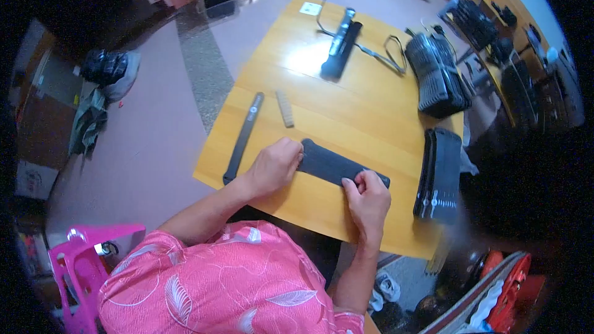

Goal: Stacking and aligning black textile strips or labels on a wooden table.

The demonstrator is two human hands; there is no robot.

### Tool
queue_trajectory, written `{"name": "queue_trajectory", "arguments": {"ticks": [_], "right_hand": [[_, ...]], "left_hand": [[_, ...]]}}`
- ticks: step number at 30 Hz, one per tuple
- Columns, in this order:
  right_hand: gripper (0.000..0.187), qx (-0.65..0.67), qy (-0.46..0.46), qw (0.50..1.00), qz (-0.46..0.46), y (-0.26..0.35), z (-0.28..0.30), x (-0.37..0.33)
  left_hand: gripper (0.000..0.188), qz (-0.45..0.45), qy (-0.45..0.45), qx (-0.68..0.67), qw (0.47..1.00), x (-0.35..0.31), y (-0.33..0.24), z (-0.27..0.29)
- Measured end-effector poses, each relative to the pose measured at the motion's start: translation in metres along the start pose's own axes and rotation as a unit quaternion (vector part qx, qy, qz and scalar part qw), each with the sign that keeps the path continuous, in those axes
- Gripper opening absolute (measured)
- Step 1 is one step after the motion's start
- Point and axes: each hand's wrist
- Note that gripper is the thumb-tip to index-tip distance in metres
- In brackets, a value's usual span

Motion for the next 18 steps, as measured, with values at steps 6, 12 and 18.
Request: {"name": "queue_trajectory", "arguments": {"ticks": [6,12,18], "right_hand": [[0.020,-0.002,-0.026,1.000,-0.007,-0.007,-0.001,-0.005],[0.014,0.032,0.013,0.999,-0.035,0.009,0.006,-0.012],[0.021,0.161,0.037,0.986,-0.008,0.039,0.001,-0.038]], "left_hand": [[0.014,0.069,-0.149,-0.047,0.985,0.012,0.022,0.042],[0.030,0.160,-0.087,0.196,0.964,0.017,0.085,0.037],[0.016,0.115,-0.096,0.004,0.989,0.001,0.052,0.043]]}}
Point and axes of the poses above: each hand's wrist, its own x-axis towards the middle knuckle, its own z-axis out of the back of the hand, y = z × x, and after that the axes turned 11 degrees about x, right-handed
